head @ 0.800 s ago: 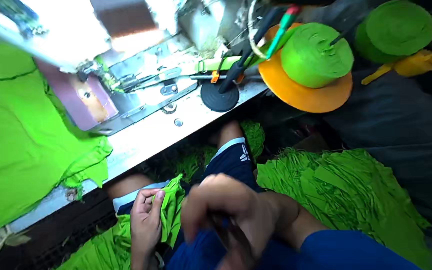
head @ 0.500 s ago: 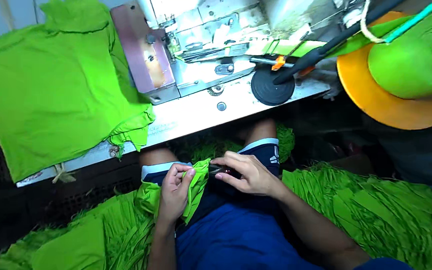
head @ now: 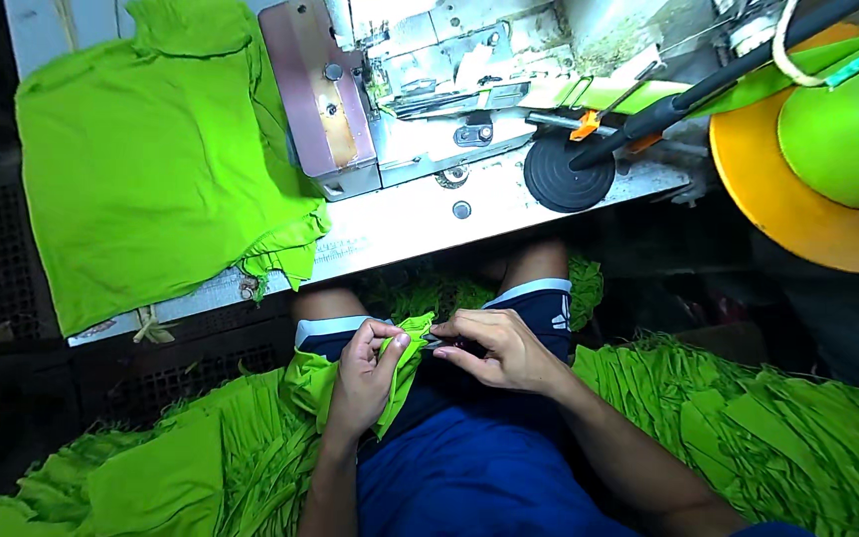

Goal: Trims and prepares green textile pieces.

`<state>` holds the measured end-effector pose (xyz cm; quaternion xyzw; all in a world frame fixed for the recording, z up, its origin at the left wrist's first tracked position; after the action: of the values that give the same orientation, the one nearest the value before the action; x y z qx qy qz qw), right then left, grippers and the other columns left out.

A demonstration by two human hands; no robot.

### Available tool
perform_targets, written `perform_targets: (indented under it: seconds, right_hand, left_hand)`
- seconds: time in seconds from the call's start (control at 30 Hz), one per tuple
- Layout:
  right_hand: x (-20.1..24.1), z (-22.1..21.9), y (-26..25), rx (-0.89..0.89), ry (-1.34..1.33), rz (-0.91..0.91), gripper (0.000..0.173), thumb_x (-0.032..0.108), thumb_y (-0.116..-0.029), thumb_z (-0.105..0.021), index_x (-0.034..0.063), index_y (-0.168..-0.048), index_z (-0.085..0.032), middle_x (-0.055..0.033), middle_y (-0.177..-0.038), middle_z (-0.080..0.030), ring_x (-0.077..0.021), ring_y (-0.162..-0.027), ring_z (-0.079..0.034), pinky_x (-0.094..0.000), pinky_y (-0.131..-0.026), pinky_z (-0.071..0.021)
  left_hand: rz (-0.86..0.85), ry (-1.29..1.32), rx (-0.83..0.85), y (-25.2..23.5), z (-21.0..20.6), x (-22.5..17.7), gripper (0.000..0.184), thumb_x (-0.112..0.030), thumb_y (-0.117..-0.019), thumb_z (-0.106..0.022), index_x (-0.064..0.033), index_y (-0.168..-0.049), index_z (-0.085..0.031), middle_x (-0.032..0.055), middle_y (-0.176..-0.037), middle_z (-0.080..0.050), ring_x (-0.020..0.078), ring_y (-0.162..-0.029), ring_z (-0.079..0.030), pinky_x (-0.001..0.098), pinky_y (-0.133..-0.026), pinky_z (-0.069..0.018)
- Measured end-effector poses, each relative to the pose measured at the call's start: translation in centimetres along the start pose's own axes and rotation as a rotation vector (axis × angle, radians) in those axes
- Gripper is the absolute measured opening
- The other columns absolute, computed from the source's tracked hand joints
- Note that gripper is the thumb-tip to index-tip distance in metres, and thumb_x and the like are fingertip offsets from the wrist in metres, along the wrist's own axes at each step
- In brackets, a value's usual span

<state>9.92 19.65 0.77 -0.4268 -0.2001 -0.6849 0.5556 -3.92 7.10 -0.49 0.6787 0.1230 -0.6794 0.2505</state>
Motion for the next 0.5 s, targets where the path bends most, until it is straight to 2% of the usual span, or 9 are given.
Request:
perform_targets:
  seconds: [0.5]
  right_hand:
    - [-0.14, 0.22, -0.42, 0.043, -0.088, 0.046, 0.028, 0.032, -0.1033, -0.062, 0.0099, -0.114, -0.074, -0.0028, -0.096, -0.074, -0.0089, -0.086, -0.068, -0.0288, -0.075, -0.0568]
  left_hand:
    - [-0.009, -0.028, 0.052, 0.16, -0.45, -0.23, 0.009, -0.011, -0.1008, -0.063, -0.0042, -0.106, -0.065, 0.0029, -0.089, -0.07, 0.0094, -0.072, -0.065, 0.0224, -0.065, -0.0549]
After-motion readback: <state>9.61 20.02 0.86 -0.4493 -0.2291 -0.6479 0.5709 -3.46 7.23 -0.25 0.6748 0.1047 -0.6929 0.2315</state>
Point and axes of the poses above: each hand's wrist, its own y-axis away from the middle knuckle, its own z-axis out of the back of the hand, x = y × z, the point moved 8 cm from there along -y, towards the middle knuckle
